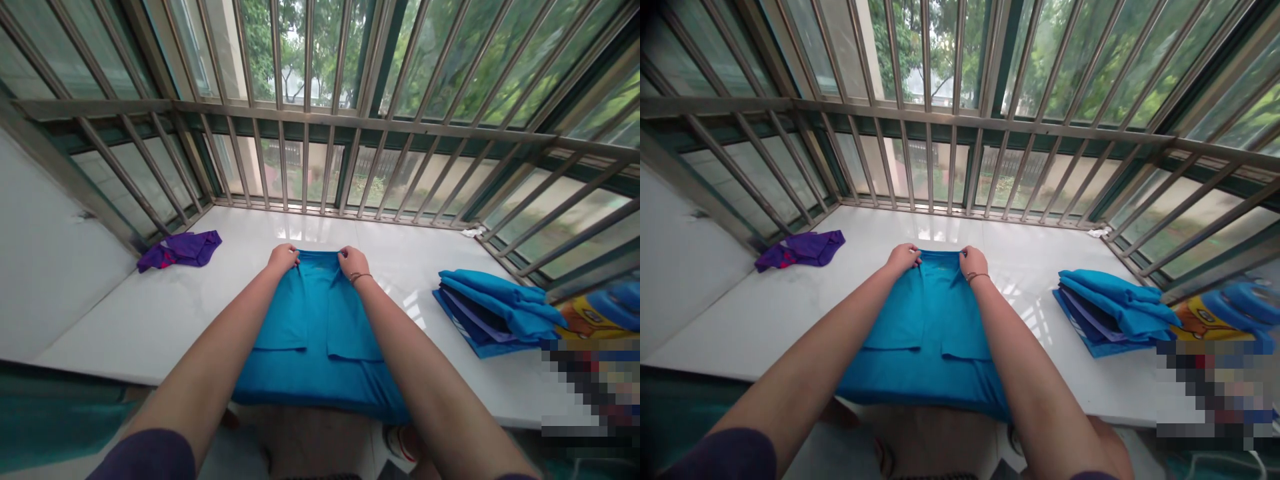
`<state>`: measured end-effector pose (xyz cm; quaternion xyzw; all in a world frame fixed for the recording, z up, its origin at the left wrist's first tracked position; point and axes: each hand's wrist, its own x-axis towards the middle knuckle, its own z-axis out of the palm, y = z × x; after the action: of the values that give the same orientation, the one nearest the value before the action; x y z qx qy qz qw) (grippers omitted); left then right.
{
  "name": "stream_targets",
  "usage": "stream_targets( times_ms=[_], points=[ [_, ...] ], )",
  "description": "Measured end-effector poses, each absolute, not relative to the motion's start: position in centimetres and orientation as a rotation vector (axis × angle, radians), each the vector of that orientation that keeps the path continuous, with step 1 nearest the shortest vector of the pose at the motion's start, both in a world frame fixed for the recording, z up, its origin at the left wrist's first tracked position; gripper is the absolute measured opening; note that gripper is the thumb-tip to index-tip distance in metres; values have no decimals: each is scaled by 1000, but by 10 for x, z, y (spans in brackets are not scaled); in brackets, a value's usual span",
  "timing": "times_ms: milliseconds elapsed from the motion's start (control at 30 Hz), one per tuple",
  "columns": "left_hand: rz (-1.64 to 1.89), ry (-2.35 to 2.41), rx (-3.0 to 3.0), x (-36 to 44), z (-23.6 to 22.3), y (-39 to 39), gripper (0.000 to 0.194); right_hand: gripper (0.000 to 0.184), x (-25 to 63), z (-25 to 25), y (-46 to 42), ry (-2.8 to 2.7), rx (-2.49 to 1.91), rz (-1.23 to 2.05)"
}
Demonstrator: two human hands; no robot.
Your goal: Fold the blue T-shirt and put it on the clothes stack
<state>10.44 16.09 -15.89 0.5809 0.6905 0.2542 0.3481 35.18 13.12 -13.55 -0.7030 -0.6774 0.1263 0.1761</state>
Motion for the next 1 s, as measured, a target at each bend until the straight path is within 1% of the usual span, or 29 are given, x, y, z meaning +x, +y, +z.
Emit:
stream_targets(
  times_ms=[133,300,433,567,667,767,900,1000],
  points=[
    [743,1692,1536,92,-142,124,21,23,358,-123,87,-1947,-1853,327],
    [766,1588,1709,67,-131,30,18,17,370,-128,-6,-1990,-1575,302],
    [747,1569,1880,53,-144,-49,23,17,377,-143,-80,-2078,-1447,302],
    [690,1583,2103,50,-172,-99,24,21,377,-164,-125,-2175,-1457,354],
    [588,1632,2266,50,-184,-116,27,21,377,-175,-138,-2249,-1472,333],
    [551,1665,2353,51,-178,-118,31,20,376,-171,-140,-2295,-1470,246],
    [664,1677,2430,76,-160,-96,40,30,360,-150,-119,-2233,-1458,122],
    [676,1679,2489,112,-161,-67,49,38,335,-144,-87,-2235,-1466,69]
  ],
)
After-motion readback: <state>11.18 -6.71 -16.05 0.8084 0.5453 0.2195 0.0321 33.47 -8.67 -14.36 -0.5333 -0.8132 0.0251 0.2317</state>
